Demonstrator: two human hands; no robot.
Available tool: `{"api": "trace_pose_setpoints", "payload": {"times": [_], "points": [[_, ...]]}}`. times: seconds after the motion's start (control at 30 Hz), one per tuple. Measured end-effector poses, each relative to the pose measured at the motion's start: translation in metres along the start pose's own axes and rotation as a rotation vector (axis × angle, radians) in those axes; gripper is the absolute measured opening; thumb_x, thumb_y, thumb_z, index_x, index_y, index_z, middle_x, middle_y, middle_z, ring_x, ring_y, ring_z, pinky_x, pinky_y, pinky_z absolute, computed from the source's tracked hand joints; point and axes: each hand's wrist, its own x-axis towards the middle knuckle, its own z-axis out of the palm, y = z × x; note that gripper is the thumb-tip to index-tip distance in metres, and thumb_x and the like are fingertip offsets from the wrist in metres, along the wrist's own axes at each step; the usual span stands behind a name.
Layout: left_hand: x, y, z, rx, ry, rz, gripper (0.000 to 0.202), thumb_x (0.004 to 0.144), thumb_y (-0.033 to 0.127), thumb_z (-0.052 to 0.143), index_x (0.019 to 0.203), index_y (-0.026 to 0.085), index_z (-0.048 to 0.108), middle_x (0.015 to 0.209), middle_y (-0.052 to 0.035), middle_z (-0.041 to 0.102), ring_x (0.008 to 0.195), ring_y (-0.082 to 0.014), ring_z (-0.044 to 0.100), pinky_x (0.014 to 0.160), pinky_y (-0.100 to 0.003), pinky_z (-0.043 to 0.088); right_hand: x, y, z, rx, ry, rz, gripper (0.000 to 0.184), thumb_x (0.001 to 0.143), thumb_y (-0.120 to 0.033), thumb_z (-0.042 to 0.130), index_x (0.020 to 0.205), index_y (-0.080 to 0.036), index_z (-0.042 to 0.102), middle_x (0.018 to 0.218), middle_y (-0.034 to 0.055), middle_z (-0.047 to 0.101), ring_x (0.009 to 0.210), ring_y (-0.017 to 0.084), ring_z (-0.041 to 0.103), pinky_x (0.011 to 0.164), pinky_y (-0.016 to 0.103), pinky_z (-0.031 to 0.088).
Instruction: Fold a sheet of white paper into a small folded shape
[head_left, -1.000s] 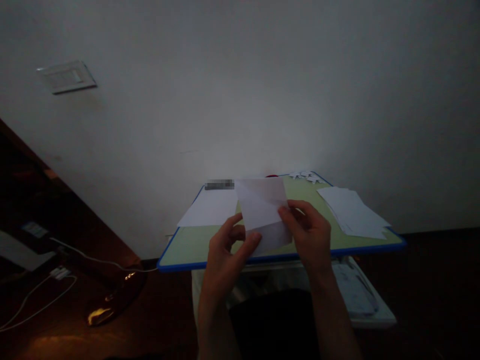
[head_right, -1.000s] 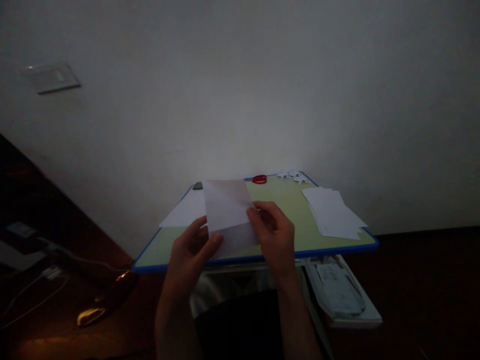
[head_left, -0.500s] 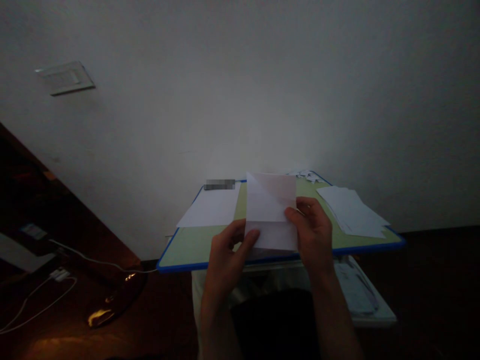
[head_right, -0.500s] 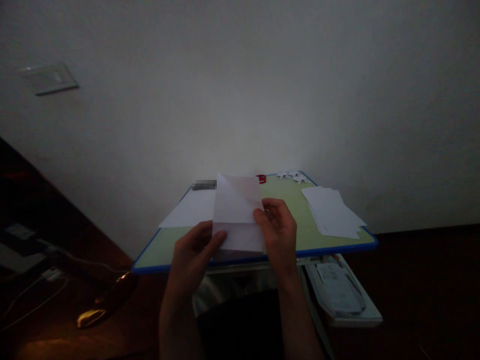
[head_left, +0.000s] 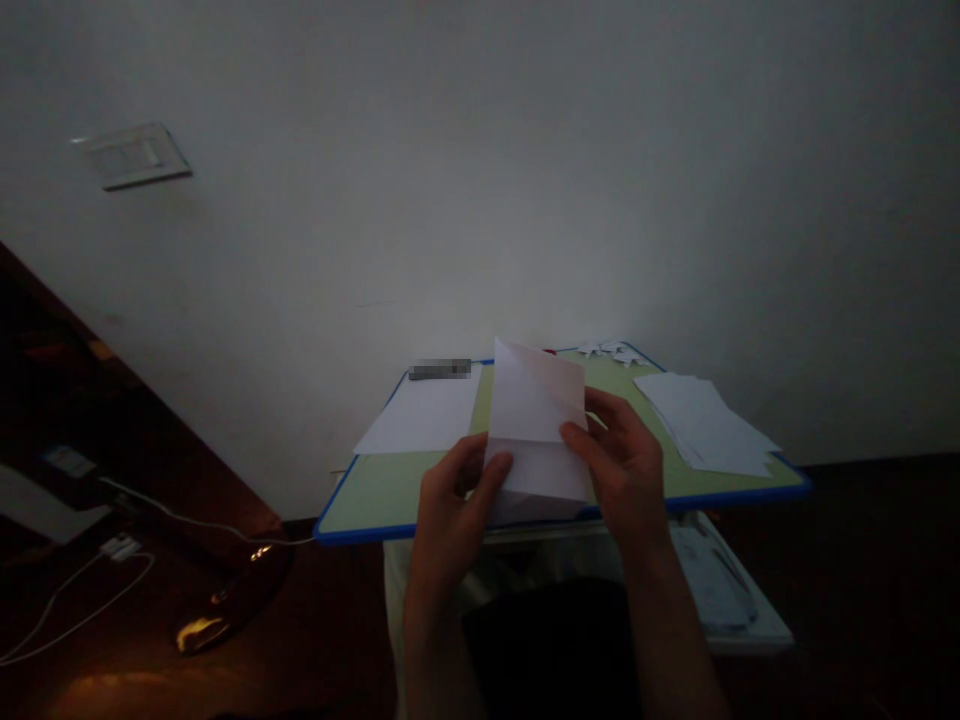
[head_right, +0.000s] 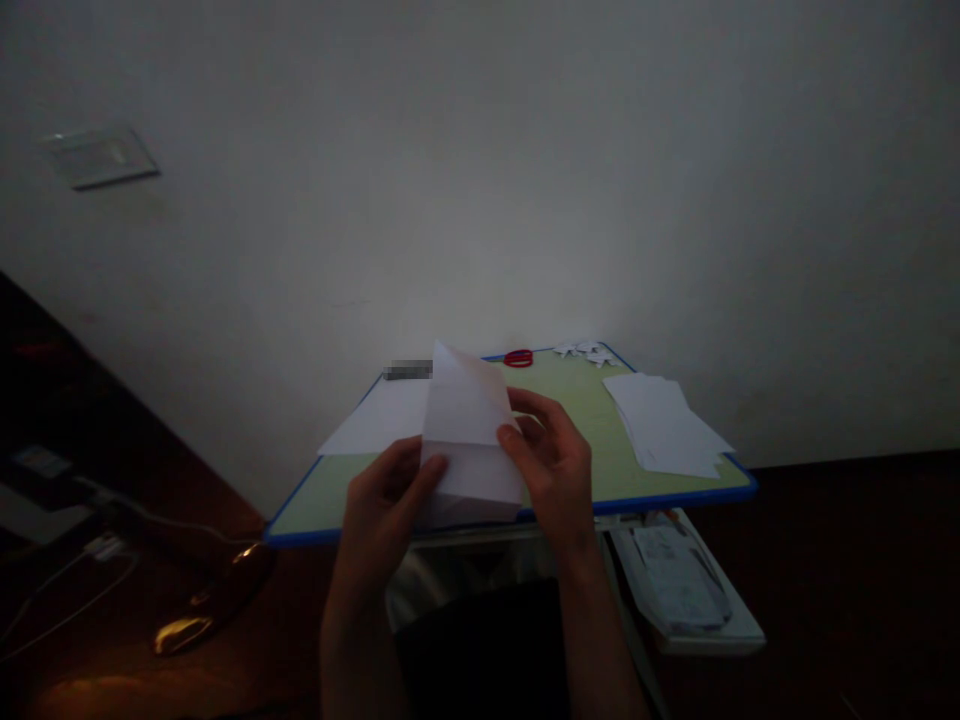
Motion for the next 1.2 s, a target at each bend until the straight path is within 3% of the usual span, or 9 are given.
{"api": "trace_pose_setpoints", "payload": {"times": [0.33, 0.57, 0.87, 1.03, 1.2], "points": [[0.0, -0.002, -0.001, 0.003, -0.013, 0.019, 0.024, 0.097, 0.041, 0.076, 0.109, 0.021, 0.08, 0.103, -0.0073, 0.086, 0.094, -0.0225, 0.081, 0.084, -0.032, 0.064, 0.001, 0.001, -0.001, -0.041, -0.006, -0.029, 0.039, 0.091, -0.033, 0.082, 0.129, -0.028, 0.073, 0.128, 0.011, 0.082, 0.11, 0.031, 0.08, 0.082, 0.045, 0.068], [-0.001, -0.002, -0.001, 0.007, -0.004, 0.023, 0.022, 0.098, 0.04, 0.076, 0.109, 0.021, 0.08, 0.101, -0.0059, 0.086, 0.092, -0.0211, 0.08, 0.082, -0.03, 0.063, -0.001, 0.004, -0.003, -0.043, 0.007, 0.029, 0.031, 0.091, -0.036, 0.083, 0.12, -0.027, 0.078, 0.111, 0.0075, 0.085, 0.095, 0.028, 0.08, 0.08, 0.042, 0.065], [-0.001, 0.0, 0.0, -0.01, 0.018, 0.026, 0.023, 0.097, 0.041, 0.077, 0.107, 0.021, 0.081, 0.1, -0.0066, 0.085, 0.091, -0.0222, 0.08, 0.082, -0.03, 0.061, 0.002, -0.007, -0.003, -0.145, -0.09, -0.124, 0.02, 0.095, -0.024, 0.075, 0.111, -0.031, 0.085, 0.129, 0.0056, 0.079, 0.124, 0.026, 0.073, 0.104, 0.043, 0.061], [-0.001, 0.002, 0.001, -0.023, 0.05, 0.02, 0.023, 0.095, 0.041, 0.078, 0.106, 0.021, 0.08, 0.098, -0.0058, 0.085, 0.09, -0.0215, 0.08, 0.08, -0.028, 0.061, 0.0, -0.009, -0.003, -0.114, -0.133, -0.119, 0.02, 0.094, -0.025, 0.077, 0.112, -0.03, 0.085, 0.13, 0.0058, 0.079, 0.125, 0.026, 0.072, 0.103, 0.041, 0.062], [0.0, 0.001, 0.003, -0.037, 0.08, 0.029, 0.023, 0.094, 0.041, 0.078, 0.105, 0.021, 0.079, 0.097, -0.0057, 0.084, 0.093, -0.0224, 0.08, 0.08, -0.028, 0.061, -0.001, -0.008, 0.001, -0.103, -0.018, 0.012, 0.021, 0.09, -0.036, 0.083, 0.109, -0.028, 0.084, 0.108, 0.0046, 0.085, 0.099, 0.025, 0.079, 0.087, 0.037, 0.064]]}}
